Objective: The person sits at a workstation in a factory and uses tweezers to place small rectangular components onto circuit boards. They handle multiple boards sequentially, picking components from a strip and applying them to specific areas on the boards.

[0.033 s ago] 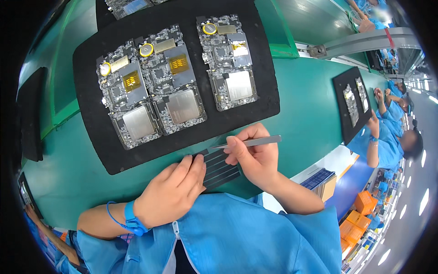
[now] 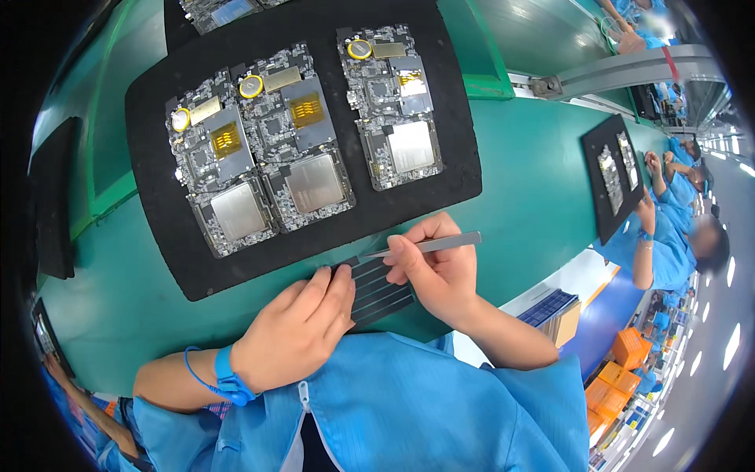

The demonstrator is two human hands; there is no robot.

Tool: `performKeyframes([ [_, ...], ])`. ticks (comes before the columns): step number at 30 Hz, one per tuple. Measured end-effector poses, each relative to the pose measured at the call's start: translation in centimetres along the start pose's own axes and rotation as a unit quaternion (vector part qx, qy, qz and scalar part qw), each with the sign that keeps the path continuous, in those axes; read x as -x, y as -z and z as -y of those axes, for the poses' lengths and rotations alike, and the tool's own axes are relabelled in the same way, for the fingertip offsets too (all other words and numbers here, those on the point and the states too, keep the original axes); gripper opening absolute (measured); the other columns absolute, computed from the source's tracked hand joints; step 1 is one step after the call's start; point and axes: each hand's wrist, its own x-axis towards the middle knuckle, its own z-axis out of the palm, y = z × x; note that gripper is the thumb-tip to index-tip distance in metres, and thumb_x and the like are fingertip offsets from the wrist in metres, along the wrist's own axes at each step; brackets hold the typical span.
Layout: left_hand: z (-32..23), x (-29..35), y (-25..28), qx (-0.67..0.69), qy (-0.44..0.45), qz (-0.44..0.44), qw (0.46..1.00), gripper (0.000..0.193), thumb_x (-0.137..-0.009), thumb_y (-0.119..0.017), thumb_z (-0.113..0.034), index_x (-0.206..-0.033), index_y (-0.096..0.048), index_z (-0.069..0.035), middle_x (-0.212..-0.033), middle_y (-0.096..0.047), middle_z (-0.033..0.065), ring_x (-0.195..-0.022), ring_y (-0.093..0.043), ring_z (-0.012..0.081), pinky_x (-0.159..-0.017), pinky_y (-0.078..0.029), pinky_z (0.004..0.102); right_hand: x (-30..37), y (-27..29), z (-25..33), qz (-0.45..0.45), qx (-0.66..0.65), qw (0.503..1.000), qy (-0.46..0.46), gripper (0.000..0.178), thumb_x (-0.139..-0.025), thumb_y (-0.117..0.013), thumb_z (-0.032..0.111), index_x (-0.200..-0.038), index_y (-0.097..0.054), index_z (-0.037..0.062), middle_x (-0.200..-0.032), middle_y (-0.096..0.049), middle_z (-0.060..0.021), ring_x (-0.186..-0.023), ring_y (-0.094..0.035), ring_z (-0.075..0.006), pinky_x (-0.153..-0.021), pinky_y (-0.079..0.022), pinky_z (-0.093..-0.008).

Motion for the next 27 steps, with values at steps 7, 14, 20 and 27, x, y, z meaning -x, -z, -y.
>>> performKeyframes([
  [7, -0.2, -0.2, 0.3, -0.012, 0.009, 0.003, 1.0, 0.034, -0.081, -0.059, -0.021, -0.102, -0.062, 0.006, -0.116, -0.057, 0.0198, -0.107, -0.054, 0.0287, -0.084, -0.047, 0.0318, -0.2, 0.3, 0.1, 0.016, -0.063, 0.996, -0.053, 0.016, -0.091, -0.059, 0.008, -0.091, -0.046, -0.0011, -0.074, -0.064, -0.011, -0.058, -0.063, -0.0097, -0.051, -0.051, -0.0205],
  [14, -0.1, -0.1, 0.2, -0.008, 0.007, 0.002, 1.0, 0.033, -0.082, -0.058, -0.02, -0.102, -0.062, 0.006, -0.116, -0.058, 0.0196, -0.107, -0.054, 0.0288, -0.084, -0.047, 0.0318, -0.1, 0.1, 0.2, 0.025, 0.006, 1.0, -0.01, 0.015, -0.093, -0.058, 0.01, -0.092, -0.046, -0.0003, -0.075, -0.064, -0.0105, -0.058, -0.062, -0.01, -0.051, -0.051, -0.0207],
  [20, 0.0, 0.4, 0.3, 0.003, 0.005, -0.006, 1.0, 0.036, -0.08, -0.057, -0.02, -0.103, -0.062, 0.008, -0.116, -0.057, 0.0211, -0.106, -0.054, 0.0298, -0.085, -0.047, 0.0325, 0.0, -0.1, 0.3, 0.019, -0.047, 0.999, 0.006, 0.015, -0.093, -0.056, 0.009, -0.092, -0.044, -0.0008, -0.076, -0.063, -0.0137, -0.055, -0.06, -0.0109, -0.05, -0.051, -0.0213],
  [27, 0.2, 1.9, 3.3, -0.067, 0.262, -0.103, 0.957, 0.052, -0.071, -0.068, -0.019, -0.111, -0.057, 0.011, -0.116, -0.054, 0.0264, -0.106, -0.053, 0.0374, -0.088, -0.048, 0.039, -4.1, -4.3, 4.5, 0.028, -0.17, 0.983, 0.067, 0.013, -0.094, -0.053, 0.006, -0.094, -0.042, -0.0003, -0.076, -0.064, -0.0182, -0.051, -0.06, -0.0147, -0.044, -0.05, -0.0224],
])
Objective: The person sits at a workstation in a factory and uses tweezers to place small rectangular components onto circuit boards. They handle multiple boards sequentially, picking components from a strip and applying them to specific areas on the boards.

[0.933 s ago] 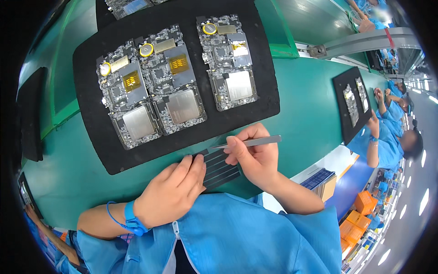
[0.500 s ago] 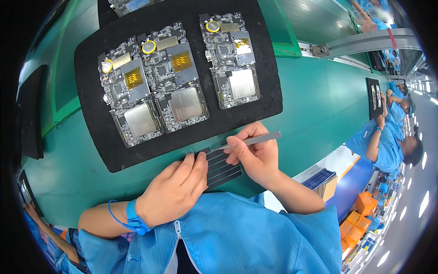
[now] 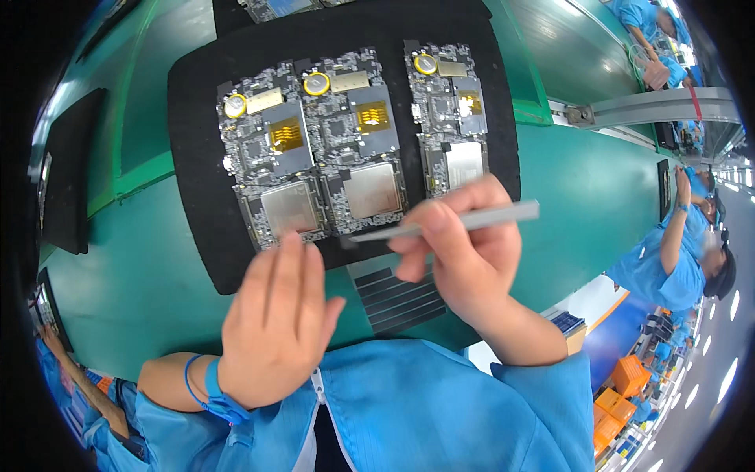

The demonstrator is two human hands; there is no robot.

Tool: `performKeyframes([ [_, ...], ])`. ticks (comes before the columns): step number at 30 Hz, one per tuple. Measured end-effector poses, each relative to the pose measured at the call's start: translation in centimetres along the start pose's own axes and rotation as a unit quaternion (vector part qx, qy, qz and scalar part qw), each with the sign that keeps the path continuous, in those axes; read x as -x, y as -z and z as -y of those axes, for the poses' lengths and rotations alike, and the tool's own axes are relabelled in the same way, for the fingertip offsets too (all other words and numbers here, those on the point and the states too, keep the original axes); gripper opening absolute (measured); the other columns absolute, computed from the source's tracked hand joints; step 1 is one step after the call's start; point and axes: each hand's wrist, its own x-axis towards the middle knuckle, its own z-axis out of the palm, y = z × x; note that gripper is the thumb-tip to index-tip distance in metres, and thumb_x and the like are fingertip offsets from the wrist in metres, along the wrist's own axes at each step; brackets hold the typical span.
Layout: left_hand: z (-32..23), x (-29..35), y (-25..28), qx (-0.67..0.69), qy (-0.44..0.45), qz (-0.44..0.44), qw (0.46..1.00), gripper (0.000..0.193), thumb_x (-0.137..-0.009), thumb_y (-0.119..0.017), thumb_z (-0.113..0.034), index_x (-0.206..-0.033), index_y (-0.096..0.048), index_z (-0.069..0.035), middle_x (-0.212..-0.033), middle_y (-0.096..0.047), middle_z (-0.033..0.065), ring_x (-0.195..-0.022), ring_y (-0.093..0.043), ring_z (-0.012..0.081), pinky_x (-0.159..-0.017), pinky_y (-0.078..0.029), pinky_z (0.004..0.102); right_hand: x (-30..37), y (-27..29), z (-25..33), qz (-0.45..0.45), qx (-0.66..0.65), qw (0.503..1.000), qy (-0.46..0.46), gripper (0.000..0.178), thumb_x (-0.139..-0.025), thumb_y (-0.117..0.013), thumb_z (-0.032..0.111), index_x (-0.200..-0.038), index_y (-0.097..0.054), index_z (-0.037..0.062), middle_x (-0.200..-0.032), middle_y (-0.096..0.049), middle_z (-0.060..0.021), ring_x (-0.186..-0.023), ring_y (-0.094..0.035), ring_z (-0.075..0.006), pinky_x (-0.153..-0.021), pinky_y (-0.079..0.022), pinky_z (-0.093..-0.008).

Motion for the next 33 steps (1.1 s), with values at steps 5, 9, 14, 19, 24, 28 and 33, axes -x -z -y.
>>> performKeyframes([
  [5, 2.1, -0.7, -0.9, -0.017, 0.013, 0.0, 1.0, 0.059, -0.07, -0.071, -0.018, -0.115, -0.053, 0.015, -0.12, -0.05, 0.0298, -0.109, -0.051, 0.042, -0.086, -0.05, 0.0416, -3.2, -4.6, -2.1, 0.026, 0.016, 0.999, -0.01, 0.015, -0.092, -0.058, 0.008, -0.092, -0.045, -0.0009, -0.075, -0.065, -0.0149, -0.056, -0.063, -0.0118, -0.047, -0.051, -0.0208],
  [9, 2.5, -0.4, -1.5, -0.01, -0.001, -0.022, 1.0, 0.055, -0.074, -0.069, -0.019, -0.115, -0.054, 0.015, -0.119, -0.051, 0.0302, -0.108, -0.052, 0.0424, -0.086, -0.051, 0.042, -3.4, -5.6, -3.4, 0.028, 0.062, 0.997, 0.023, 0.016, -0.091, -0.06, 0.007, -0.091, -0.046, -0.0009, -0.074, -0.065, -0.0134, -0.057, -0.064, -0.0104, -0.05, -0.053, -0.0195],
  [14, 2.5, -0.1, -2.0, -0.039, -0.004, -0.026, 0.999, 0.05, -0.078, -0.066, -0.022, -0.112, -0.057, 0.014, -0.118, -0.052, 0.03, -0.107, -0.054, 0.0423, -0.085, -0.052, 0.0405, -3.4, -5.8, -4.0, 0.03, 0.089, 0.995, 0.041, 0.015, -0.091, -0.059, 0.006, -0.09, -0.046, -0.0016, -0.074, -0.065, -0.0139, -0.058, -0.064, -0.0104, -0.05, -0.053, -0.0191],
  [19, 2.6, -0.1, -2.0, -0.055, -0.015, -0.027, 0.998, 0.044, -0.08, -0.061, -0.02, -0.109, -0.059, 0.013, -0.115, -0.054, 0.0295, -0.106, -0.055, 0.0403, -0.085, -0.052, 0.0381, -3.4, -5.9, -4.0, 0.026, 0.119, 0.991, 0.057, 0.015, -0.091, -0.06, 0.006, -0.09, -0.047, -0.002, -0.073, -0.065, -0.0139, -0.058, -0.065, -0.0107, -0.05, -0.054, -0.0194],
  [24, 2.8, -0.3, -2.0, -0.04, -0.002, -0.044, 0.998, 0.032, -0.078, -0.055, -0.012, -0.1, -0.061, 0.01, -0.112, -0.055, 0.0293, -0.104, -0.055, 0.0358, -0.086, -0.051, 0.0342, -3.4, -5.8, -4.1, 0.03, 0.129, 0.989, 0.065, 0.014, -0.091, -0.059, 0.005, -0.089, -0.047, -0.002, -0.073, -0.065, -0.0135, -0.059, -0.064, -0.0099, -0.051, -0.053, -0.0189],
  [28, 3.1, -0.8, -2.1, -0.001, 0.009, -0.059, 0.998, 0.027, -0.076, -0.056, -0.009, -0.097, -0.059, 0.008, -0.114, -0.053, 0.0311, -0.101, -0.055, 0.0344, -0.083, -0.051, 0.0338, -3.4, -5.7, -4.2, 0.035, 0.13, 0.988, 0.078, 0.013, -0.09, -0.059, 0.004, -0.089, -0.047, -0.0016, -0.073, -0.064, -0.0125, -0.06, -0.064, -0.0087, -0.052, -0.053, -0.0181],
  [33, 3.7, -1.0, -1.6, 0.091, 0.02, -0.024, 0.995, 0.053, -0.065, -0.074, -0.014, -0.109, -0.057, 0.009, -0.123, -0.045, 0.0322, -0.102, -0.051, 0.0414, -0.086, -0.048, 0.0436, -2.9, -4.9, -4.5, 0.07, 0.266, 0.949, 0.152, 0.013, -0.089, -0.061, 0.002, -0.091, -0.049, -0.0027, -0.073, -0.064, -0.011, -0.062, -0.063, -0.0095, -0.052, -0.051, -0.0207],
])
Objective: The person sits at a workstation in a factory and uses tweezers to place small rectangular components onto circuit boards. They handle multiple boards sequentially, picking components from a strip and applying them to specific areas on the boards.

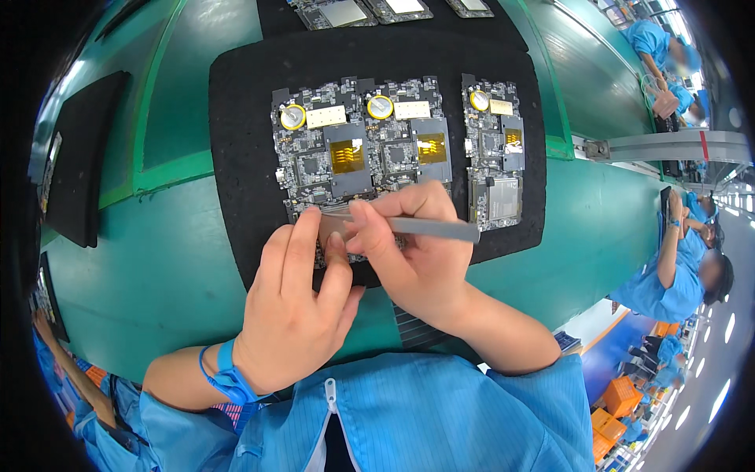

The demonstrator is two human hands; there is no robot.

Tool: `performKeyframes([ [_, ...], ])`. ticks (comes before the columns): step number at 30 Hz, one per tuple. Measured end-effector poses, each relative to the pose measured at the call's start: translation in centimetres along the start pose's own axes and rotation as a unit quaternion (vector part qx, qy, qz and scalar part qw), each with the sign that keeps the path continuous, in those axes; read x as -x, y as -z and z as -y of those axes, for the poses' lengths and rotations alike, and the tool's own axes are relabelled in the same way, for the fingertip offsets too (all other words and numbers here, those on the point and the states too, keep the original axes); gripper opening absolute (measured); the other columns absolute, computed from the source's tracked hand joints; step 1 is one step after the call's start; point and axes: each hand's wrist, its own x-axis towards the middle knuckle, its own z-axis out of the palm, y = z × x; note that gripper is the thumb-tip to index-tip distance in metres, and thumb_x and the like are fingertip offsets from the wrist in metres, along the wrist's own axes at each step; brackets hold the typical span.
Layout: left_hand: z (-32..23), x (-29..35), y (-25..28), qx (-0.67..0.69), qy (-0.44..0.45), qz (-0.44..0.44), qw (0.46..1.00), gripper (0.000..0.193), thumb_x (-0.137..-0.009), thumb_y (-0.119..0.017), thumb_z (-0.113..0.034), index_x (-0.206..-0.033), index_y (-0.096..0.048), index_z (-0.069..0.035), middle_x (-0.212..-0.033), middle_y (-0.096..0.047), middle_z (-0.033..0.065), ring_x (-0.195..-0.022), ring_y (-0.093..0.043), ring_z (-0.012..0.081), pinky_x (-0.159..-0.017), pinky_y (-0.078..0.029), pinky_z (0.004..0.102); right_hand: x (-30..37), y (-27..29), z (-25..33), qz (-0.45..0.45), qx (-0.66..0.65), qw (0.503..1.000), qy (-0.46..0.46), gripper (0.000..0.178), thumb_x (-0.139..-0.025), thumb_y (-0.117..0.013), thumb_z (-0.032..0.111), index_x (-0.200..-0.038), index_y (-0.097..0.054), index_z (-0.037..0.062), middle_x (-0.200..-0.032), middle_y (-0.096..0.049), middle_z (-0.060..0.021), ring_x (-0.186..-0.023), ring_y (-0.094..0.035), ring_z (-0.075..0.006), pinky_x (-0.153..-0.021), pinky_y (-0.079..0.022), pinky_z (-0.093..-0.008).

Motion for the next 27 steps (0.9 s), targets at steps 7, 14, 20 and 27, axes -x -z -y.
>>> performKeyframes([
  [7, -0.8, 0.6, -0.5, -0.068, -0.006, 0.009, 0.998, 0.052, -0.071, -0.069, -0.017, -0.111, -0.056, 0.013, -0.124, -0.046, 0.0328, -0.11, -0.049, 0.0418, -0.092, -0.046, 0.04, 0.0, -0.2, -0.7, -0.017, -0.003, 0.994, 0.106, 0.009, -0.088, -0.061, 0.001, -0.085, -0.053, -0.0035, -0.078, -0.066, -0.0102, -0.063, -0.063, -0.0115, -0.055, -0.05, -0.023],
  [14, -1.4, 1.3, -0.4, -0.162, -0.039, 0.036, 0.985, 0.046, -0.08, -0.059, -0.017, -0.113, -0.057, 0.015, -0.121, -0.05, 0.0329, -0.114, -0.05, 0.0431, -0.095, -0.047, 0.0381, 0.0, -0.7, -0.6, -0.001, -0.003, 0.994, 0.107, 0.011, -0.087, -0.063, 0.001, -0.085, -0.053, -0.0024, -0.077, -0.068, -0.0122, -0.062, -0.066, -0.0126, -0.052, -0.051, -0.0229],
  [20, -1.3, 1.2, -0.3, -0.161, -0.045, 0.031, 0.985, 0.042, -0.08, -0.059, -0.015, -0.109, -0.059, 0.016, -0.117, -0.053, 0.0309, -0.111, -0.052, 0.0422, -0.092, -0.048, 0.0367, -0.2, -0.5, -0.4, 0.03, 0.052, 0.989, 0.133, 0.013, -0.084, -0.066, 0.001, -0.086, -0.053, -0.0023, -0.075, -0.068, -0.0129, -0.061, -0.067, -0.0145, -0.051, -0.051, -0.0238],
  [27, -1.3, 1.1, -0.4, -0.169, -0.05, 0.032, 0.984, 0.041, -0.08, -0.059, -0.013, -0.109, -0.058, 0.016, -0.115, -0.054, 0.0304, -0.11, -0.053, 0.0411, -0.091, -0.048, 0.0367, -0.4, -0.7, -0.1, 0.028, 0.082, 0.981, 0.171, 0.013, -0.086, -0.063, 0.0, -0.088, -0.051, -0.0018, -0.074, -0.066, -0.0127, -0.06, -0.066, -0.015, -0.051, -0.052, -0.0245],
])
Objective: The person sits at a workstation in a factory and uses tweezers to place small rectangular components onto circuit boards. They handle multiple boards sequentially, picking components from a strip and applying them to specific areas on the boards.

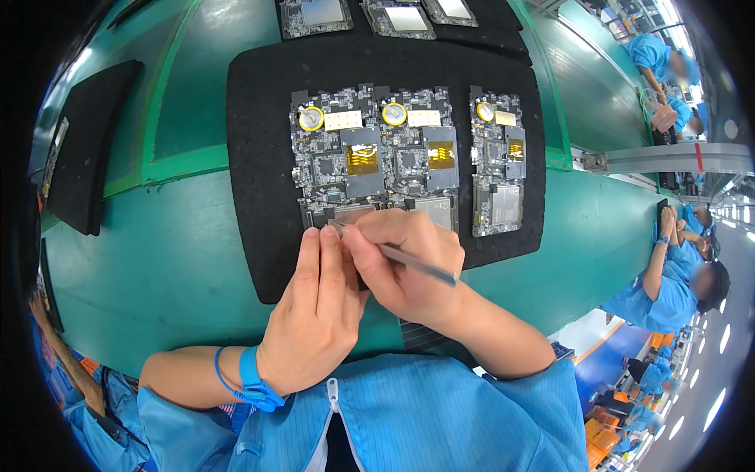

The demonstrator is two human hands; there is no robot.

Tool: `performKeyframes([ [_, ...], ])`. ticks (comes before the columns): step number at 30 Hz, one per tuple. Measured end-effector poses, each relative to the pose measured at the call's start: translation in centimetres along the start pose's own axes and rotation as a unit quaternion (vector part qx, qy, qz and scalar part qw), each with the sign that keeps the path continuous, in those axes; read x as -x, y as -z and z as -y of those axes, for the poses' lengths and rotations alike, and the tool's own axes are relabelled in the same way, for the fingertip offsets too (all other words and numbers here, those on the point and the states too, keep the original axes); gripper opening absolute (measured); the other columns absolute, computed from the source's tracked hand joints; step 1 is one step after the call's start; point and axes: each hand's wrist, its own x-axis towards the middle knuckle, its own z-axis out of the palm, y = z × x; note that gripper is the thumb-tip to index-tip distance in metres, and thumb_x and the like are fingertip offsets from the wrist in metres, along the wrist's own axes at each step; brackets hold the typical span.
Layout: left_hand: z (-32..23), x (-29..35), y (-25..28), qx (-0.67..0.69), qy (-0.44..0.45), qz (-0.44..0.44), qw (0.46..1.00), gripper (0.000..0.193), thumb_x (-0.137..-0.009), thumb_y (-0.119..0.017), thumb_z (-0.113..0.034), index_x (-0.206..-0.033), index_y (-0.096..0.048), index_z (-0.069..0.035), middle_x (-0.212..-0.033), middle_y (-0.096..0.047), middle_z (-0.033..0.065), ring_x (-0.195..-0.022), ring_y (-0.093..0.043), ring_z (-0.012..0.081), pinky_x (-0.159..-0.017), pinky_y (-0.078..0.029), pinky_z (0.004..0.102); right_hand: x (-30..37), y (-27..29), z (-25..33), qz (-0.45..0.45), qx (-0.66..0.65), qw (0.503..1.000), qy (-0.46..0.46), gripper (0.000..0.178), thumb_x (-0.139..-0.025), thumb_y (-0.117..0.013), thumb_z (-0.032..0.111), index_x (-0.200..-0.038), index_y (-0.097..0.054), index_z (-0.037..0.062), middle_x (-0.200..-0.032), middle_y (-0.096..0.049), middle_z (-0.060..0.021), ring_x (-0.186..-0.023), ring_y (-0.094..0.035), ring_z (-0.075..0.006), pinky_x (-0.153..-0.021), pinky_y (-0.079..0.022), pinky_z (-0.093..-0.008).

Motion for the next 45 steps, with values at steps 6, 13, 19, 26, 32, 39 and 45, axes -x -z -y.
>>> performKeyframes([
  [6, 0.2, -0.4, -0.6, 0.047, 0.024, -0.048, 0.997, 0.044, -0.077, -0.063, -0.014, -0.111, -0.055, 0.012, -0.118, -0.051, 0.0298, -0.107, -0.053, 0.04, -0.087, -0.048, 0.038, 0.1, 3.4, 1.5, -0.127, -0.232, 0.946, -0.19, 0.014, -0.096, -0.051, 0.01, -0.09, -0.043, 0.0, -0.078, -0.063, -0.0128, -0.057, -0.062, -0.0153, -0.056, -0.053, -0.0241],
  [13, 4.1, 0.7, 3.1, 0.168, 0.149, -0.107, 0.968, 0.045, -0.075, -0.071, -0.012, -0.113, -0.053, 0.004, -0.102, -0.057, 0.0201, -0.091, -0.056, 0.0334, -0.081, -0.047, 0.04, 3.8, 15.4, -1.6, -0.191, 0.132, 0.93, -0.287, 0.034, -0.1, -0.043, 0.027, -0.106, -0.055, -0.0039, -0.091, -0.061, -0.0106, -0.068, -0.058, -0.0127, -0.055, -0.045, -0.0238],
  [19, 5.2, 2.7, 3.0, 0.403, 0.395, -0.014, 0.825, 0.045, -0.083, -0.068, -0.011, -0.12, -0.049, 0.005, -0.085, -0.058, 0.0068, -0.072, -0.057, 0.0132, -0.061, -0.048, 0.0308, 4.6, 15.8, -2.9, -0.042, 0.277, 0.909, -0.308, 0.048, -0.083, -0.069, 0.027, -0.117, -0.057, -0.0046, -0.107, -0.057, -0.0156, -0.098, -0.058, -0.0273, -0.08, -0.048, -0.0331],
  [26, 3.3, 1.0, 5.5, 0.629, 0.347, -0.109, 0.687, 0.033, -0.093, -0.052, -0.008, -0.122, -0.044, 0.004, -0.109, -0.059, 0.0088, -0.093, -0.054, 0.01, -0.087, -0.041, 0.0228, 5.7, 19.2, -2.5, -0.038, -0.026, 0.869, -0.492, 0.058, -0.076, -0.077, 0.03, -0.115, -0.057, -0.0074, -0.097, -0.062, -0.0132, -0.092, -0.059, -0.0187, -0.084, -0.046, -0.0318],
  [32, -3.8, -1.3, 8.4, 0.715, 0.293, 0.002, 0.634, 0.04, -0.089, -0.058, -0.009, -0.124, -0.041, 0.002, -0.101, -0.058, 0.0085, -0.089, -0.058, 0.0118, -0.079, -0.045, 0.0249, 12.2, 27.5, -0.6, -0.098, -0.017, 0.859, -0.503, 0.05, -0.075, -0.077, 0.022, -0.115, -0.057, -0.0024, -0.09, -0.06, -0.0016, -0.078, -0.054, -0.0092, -0.064, -0.044, -0.0254],
  [39, -18.4, -12.0, -1.0, 0.726, 0.181, 0.234, 0.621, 0.064, -0.091, -0.06, -0.018, -0.137, -0.023, 0.005, -0.123, -0.05, 0.0231, -0.078, -0.065, 0.0204, -0.066, -0.054, 0.0316, 21.9, 44.5, -6.8, -0.165, 0.295, 0.804, -0.489, 0.038, -0.074, -0.074, 0.012, -0.104, -0.063, -0.0077, -0.085, -0.066, -0.0084, -0.077, -0.06, -0.0159, -0.072, -0.047, -0.0307],
  [45, -21.7, -11.4, -5.1, 0.689, -0.007, 0.07, 0.721, 0.06, -0.086, -0.06, -0.007, -0.137, -0.031, 0.002, -0.135, -0.041, 0.0232, -0.11, -0.056, 0.0278, -0.087, -0.051, 0.0331, 22.1, 50.0, -11.5, -0.134, 0.682, 0.604, -0.391, 0.038, -0.086, -0.06, 0.032, -0.101, -0.066, -0.0025, -0.091, -0.066, -0.0205, -0.086, -0.065, -0.0312, -0.078, -0.048, -0.0352],
])
